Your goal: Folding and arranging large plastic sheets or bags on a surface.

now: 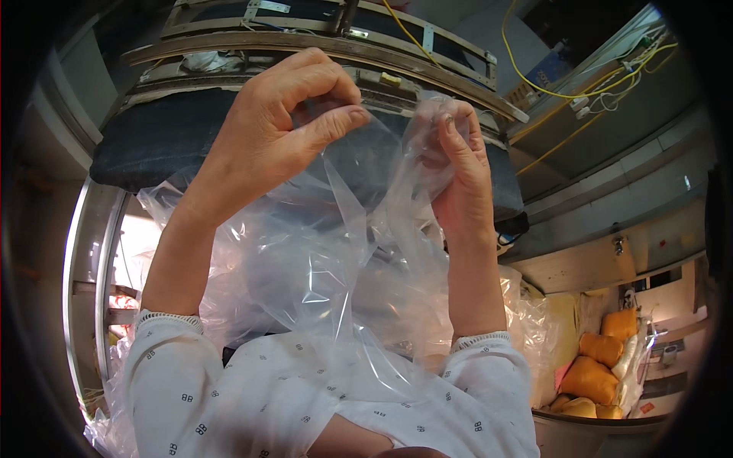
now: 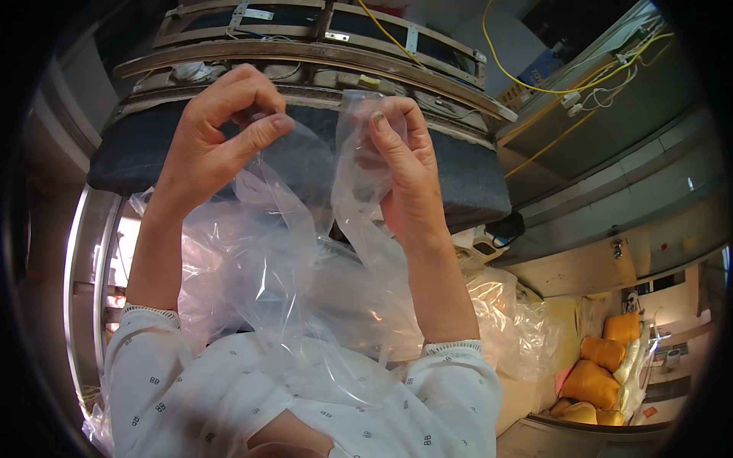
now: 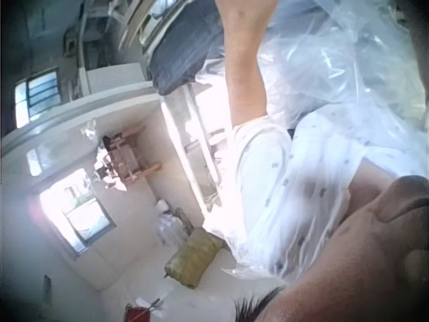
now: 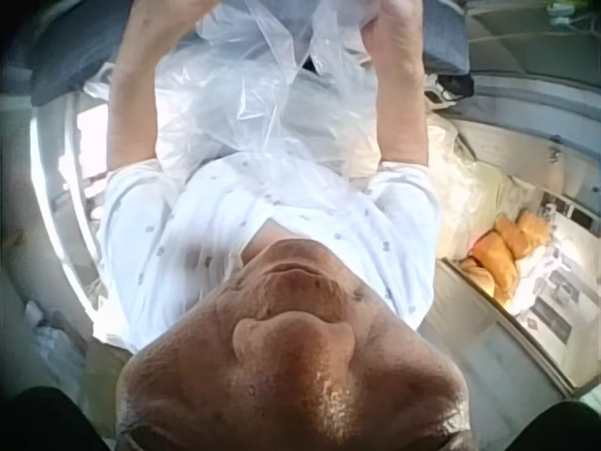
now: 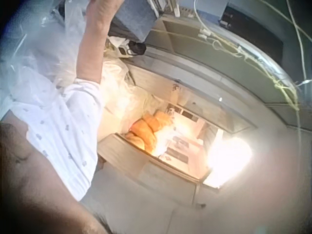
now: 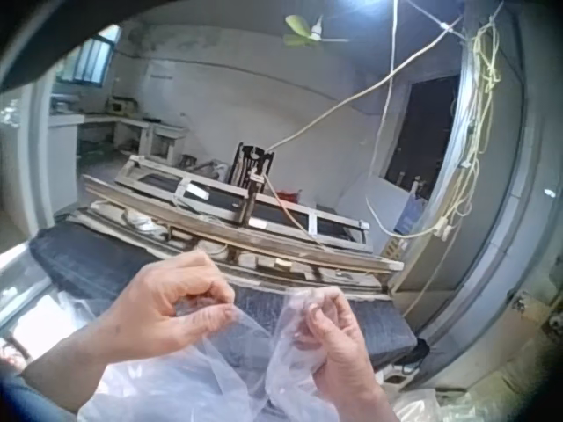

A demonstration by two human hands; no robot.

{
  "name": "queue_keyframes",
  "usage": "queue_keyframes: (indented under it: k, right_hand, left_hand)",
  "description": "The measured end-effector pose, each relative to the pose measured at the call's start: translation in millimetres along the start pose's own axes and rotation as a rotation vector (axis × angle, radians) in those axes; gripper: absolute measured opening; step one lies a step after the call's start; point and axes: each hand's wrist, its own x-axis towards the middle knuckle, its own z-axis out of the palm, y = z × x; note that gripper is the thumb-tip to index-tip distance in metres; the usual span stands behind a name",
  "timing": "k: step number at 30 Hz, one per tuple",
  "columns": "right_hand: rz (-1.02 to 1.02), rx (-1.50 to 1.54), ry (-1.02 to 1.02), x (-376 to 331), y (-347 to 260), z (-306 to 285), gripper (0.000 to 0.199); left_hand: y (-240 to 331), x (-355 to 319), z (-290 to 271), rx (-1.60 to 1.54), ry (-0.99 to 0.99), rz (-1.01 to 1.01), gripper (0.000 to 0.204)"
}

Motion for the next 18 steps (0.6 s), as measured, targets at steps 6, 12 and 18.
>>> queue_keyframes:
  k: [6, 12, 18]
  right_hand:
    - [-0.040, -0.188, -0.005, 1, -13, 1, 0.013]
    - [-0.296, -0.408, -0.021, 2, -10, -4, 0.017]
    - [-0.331, -0.351, -0.033, 1, 1, -2, 0.017]
  left_hand:
    - [13, 9, 10, -0.195, -0.064, -0.108, 0.004]
    - [3, 5, 26, -0.372, 0.023, -0.129, 0.005]
    - [12, -12, 47, -1.008, 0.105, -0.537, 0.011]
